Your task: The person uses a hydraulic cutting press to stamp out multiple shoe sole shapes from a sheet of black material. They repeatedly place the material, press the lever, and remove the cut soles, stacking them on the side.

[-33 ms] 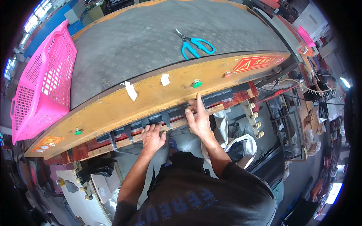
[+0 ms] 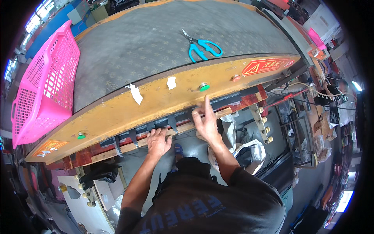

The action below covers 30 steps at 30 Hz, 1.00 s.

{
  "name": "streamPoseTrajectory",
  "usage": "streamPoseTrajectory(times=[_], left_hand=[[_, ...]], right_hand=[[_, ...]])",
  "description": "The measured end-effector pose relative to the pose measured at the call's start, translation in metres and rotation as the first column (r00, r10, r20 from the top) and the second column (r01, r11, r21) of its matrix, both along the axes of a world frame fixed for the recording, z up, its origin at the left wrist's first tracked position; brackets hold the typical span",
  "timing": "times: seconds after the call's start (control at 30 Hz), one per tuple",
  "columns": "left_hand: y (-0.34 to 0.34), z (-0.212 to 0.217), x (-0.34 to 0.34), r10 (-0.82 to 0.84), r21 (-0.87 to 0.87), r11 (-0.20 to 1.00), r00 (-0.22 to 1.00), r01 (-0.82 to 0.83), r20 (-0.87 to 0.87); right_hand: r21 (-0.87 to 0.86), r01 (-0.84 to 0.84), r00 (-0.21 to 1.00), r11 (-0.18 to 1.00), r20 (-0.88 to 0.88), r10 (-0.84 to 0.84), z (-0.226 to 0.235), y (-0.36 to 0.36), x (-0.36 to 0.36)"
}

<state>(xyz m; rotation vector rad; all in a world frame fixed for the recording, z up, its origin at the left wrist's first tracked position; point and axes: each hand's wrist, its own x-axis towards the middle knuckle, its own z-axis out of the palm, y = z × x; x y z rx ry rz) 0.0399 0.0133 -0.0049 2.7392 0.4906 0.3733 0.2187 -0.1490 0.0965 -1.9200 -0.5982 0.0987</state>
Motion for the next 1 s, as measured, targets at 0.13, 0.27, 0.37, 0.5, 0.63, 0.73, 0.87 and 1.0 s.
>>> streamPoseTrajectory(times=[0.13, 0.27, 0.37, 0.5, 0.63, 0.73, 0.87, 1.0], left_hand=[[-0.004, 0.004, -0.004, -0.022, -0.073, 0.997, 0.998, 0.017, -0.057], [-0.012, 0.014, -0.015, -0.019, -0.037, 0.999, 0.997, 0.016, -0.07], [-0.016, 0.021, -0.014, 0.02, -0.051, 0.998, 0.999, -0.022, -0.047], [-0.024, 0.024, -0.008, 0.07, -0.007, 0.997, 0.993, -0.071, -0.093], [-0.03, 0.02, -0.006, 0.117, 0.024, 0.993, 0.989, -0.115, -0.088], [-0.031, 0.013, -0.005, 0.107, 0.007, 0.994, 0.988, -0.106, -0.116], [-0.044, 0.007, -0.016, 0.074, -0.053, 0.995, 0.989, -0.082, -0.127], [-0.069, 0.011, -0.054, 0.06, -0.265, 0.963, 0.997, -0.048, 0.037]], right_hand=[[-0.007, -0.029, 0.972, 1.0, 0.235, 0.03, -0.016, 0.0, 0.016], [-0.087, -0.067, 0.96, 0.994, 0.265, 0.087, -0.044, -0.01, 0.009], [-0.442, -0.169, 0.924, 0.881, 0.241, 0.298, -0.074, -0.015, -0.01], [-0.413, -0.084, 0.867, 0.907, 0.418, 0.27, -0.108, -0.011, -0.02], [-0.44, -0.086, 0.862, 0.894, 0.417, 0.288, -0.124, -0.008, -0.014], [-0.391, -0.11, 0.843, 0.914, 0.451, 0.294, -0.127, -0.011, -0.017], [-0.398, -0.11, 0.811, 0.911, 0.494, 0.313, -0.123, -0.032, -0.037], [-0.307, -0.273, 0.941, 0.912, 0.112, 0.32, -0.1, -0.066, -0.04]])
